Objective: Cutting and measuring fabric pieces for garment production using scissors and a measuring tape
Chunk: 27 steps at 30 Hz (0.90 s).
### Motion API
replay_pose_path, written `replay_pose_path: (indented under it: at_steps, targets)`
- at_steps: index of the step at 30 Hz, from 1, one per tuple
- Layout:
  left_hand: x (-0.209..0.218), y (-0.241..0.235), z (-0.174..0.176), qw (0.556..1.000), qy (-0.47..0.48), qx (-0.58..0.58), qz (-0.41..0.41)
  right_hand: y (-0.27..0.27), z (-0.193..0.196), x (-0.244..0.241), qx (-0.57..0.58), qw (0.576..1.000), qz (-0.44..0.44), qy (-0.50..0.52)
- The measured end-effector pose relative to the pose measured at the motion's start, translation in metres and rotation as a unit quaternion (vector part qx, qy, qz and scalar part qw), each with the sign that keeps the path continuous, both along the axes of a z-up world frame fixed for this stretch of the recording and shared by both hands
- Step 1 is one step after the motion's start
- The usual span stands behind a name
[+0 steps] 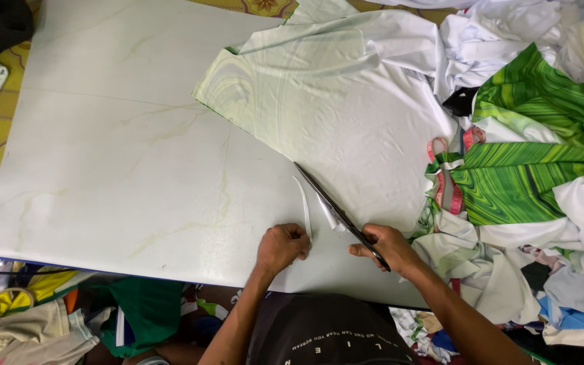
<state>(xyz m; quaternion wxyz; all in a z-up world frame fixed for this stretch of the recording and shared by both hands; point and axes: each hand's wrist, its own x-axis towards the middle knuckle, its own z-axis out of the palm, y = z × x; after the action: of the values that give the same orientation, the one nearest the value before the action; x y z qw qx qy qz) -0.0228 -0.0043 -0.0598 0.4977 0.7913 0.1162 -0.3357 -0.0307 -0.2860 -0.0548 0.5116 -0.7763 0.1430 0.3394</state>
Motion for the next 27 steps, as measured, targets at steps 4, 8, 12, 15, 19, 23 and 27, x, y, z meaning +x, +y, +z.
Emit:
replay_pose_path:
  at_steps: [4,8,12,15,19,23,27]
  targets:
    - [-0.007,0.003,0.04,0.979,0.0,0.036,-0.199,-0.004,0.006,-0.006,0.032,0.999,-0.014,0.002]
    - [-0.011,-0.026,0.044,0.961,-0.148,0.122,-0.2,-0.021,0.026,-0.024,0.045,0.997,-0.06,-0.003]
    - [-0.013,-0.058,-0.009,0.907,-0.323,0.232,-0.139,-0.049,0.017,-0.042,-0.105,0.974,-0.18,-0.09]
    - [-0.006,-0.054,-0.019,0.886,-0.372,0.241,-0.132,-0.057,0.044,-0.046,-0.316,0.927,-0.174,-0.106]
    - [0.003,0.006,0.017,0.956,-0.139,0.212,-0.148,-0.105,0.027,-0.069,-0.522,0.836,-0.138,-0.101]
    - [-0.002,0.118,0.034,0.954,-0.077,0.262,-0.121,-0.082,0.063,-0.06,-0.492,0.846,-0.19,-0.079]
    - [0.007,0.213,0.087,0.913,0.092,0.368,-0.15,-0.066,0.081,-0.043,-0.494,0.865,-0.084,-0.024]
